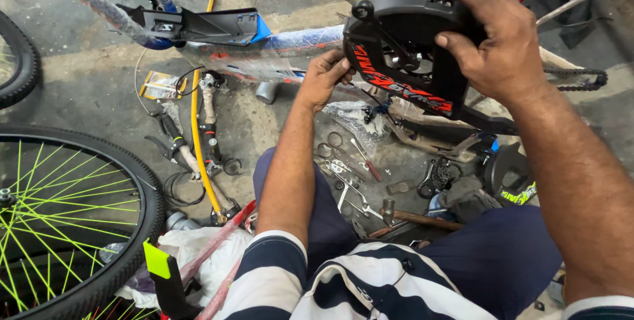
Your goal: The person sits on the workshop floor and attaches a black plastic chain guard to a bicycle frame. They align the guard over the chainring, then use a red-handled screwdriver to drive screws, repositioning the guard and threading the chain before tightening further.
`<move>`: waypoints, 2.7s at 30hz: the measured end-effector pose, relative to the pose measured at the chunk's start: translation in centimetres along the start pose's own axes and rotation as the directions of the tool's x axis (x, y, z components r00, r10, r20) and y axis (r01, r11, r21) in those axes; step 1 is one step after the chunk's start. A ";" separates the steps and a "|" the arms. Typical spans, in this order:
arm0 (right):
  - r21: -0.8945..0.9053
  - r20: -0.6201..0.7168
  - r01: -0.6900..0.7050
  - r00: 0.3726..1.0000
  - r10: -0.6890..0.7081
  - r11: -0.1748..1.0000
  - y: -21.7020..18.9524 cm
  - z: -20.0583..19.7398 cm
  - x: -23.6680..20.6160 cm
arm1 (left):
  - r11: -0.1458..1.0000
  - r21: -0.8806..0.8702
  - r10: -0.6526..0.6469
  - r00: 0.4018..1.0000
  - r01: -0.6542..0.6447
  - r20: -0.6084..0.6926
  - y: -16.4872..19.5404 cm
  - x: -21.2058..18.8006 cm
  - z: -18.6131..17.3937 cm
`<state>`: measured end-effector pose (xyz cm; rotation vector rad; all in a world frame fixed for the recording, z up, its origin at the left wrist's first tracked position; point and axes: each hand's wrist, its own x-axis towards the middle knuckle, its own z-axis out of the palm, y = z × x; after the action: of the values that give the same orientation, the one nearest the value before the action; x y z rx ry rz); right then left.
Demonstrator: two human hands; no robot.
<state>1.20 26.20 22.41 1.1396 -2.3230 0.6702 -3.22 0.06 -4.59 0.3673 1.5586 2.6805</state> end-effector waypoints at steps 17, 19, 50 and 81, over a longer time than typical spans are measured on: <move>0.010 -0.004 0.002 1.000 -0.002 1.000 0.1 0.2 -0.1 | 0.998 -0.064 0.011 1.000 -0.012 -0.012 -0.1 -0.2 0.0; 0.015 0.006 -0.024 1.000 0.023 1.000 0.1 0.2 -0.2 | 0.995 -0.091 0.031 0.999 -0.033 -0.017 -0.2 -0.2 0.0; 0.000 0.008 -0.023 1.000 0.023 1.000 -0.2 0.3 0.2 | 0.983 -0.182 -0.013 0.995 -0.006 -0.102 -1.4 -0.4 1.7; 0.001 0.014 -0.006 1.000 0.006 1.000 -0.2 0.2 0.3 | 0.988 -0.154 -0.028 0.994 0.012 -0.101 -2.0 0.3 2.5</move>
<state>1.18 25.77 22.48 1.1419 -2.3392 0.6676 -3.16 3.22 -5.11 0.2101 1.3583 2.8219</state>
